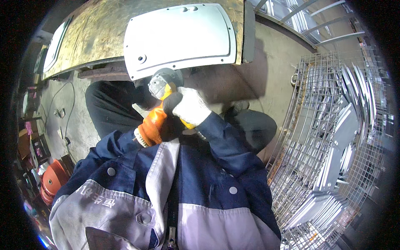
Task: The person sits on the floor and uses a handheld angle grinder to smooth the edges of metal panels. They repeatedly pick up panels from a nearby wire rack, grind the edges, and return the panels to the rack.
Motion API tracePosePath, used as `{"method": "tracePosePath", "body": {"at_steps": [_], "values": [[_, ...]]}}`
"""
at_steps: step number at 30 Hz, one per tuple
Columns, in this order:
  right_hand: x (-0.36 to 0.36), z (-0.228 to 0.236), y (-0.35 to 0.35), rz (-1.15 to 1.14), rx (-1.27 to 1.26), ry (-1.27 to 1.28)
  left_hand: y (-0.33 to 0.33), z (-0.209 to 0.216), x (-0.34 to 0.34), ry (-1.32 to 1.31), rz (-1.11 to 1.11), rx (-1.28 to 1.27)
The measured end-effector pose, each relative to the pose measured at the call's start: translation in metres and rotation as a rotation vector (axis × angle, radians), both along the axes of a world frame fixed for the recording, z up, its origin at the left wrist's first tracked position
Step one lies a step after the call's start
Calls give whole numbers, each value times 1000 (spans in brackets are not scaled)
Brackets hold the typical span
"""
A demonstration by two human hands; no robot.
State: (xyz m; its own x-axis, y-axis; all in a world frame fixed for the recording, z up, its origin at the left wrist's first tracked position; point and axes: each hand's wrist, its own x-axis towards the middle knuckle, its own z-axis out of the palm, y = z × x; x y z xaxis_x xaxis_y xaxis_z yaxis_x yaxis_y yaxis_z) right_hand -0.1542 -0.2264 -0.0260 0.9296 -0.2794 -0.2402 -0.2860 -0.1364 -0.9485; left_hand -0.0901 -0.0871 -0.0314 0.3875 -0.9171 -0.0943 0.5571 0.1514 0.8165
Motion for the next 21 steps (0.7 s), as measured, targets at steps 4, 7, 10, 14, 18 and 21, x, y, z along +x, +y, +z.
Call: {"method": "tracePosePath", "body": {"at_steps": [4, 7, 10, 14, 18, 21], "values": [[1, -5, -7, -63, -208, -26, -14, 7, 6, 638, -63, 272], [-14, -3, -17, -100, -169, -43, -30, 23, 1, 633, -119, 432], [-34, -3, -33, -247, 51, 55, -55, 17, -14, 587, -158, 295], [-62, -8, -59, -429, 122, 32, -91, -43, -32, 207, -236, 215], [-89, -19, -96, -614, 50, 109, -156, -92, -41, -695, -364, -68], [-110, -23, -118, -732, 47, 107, -196, -89, -57, -10, -589, 57]]}}
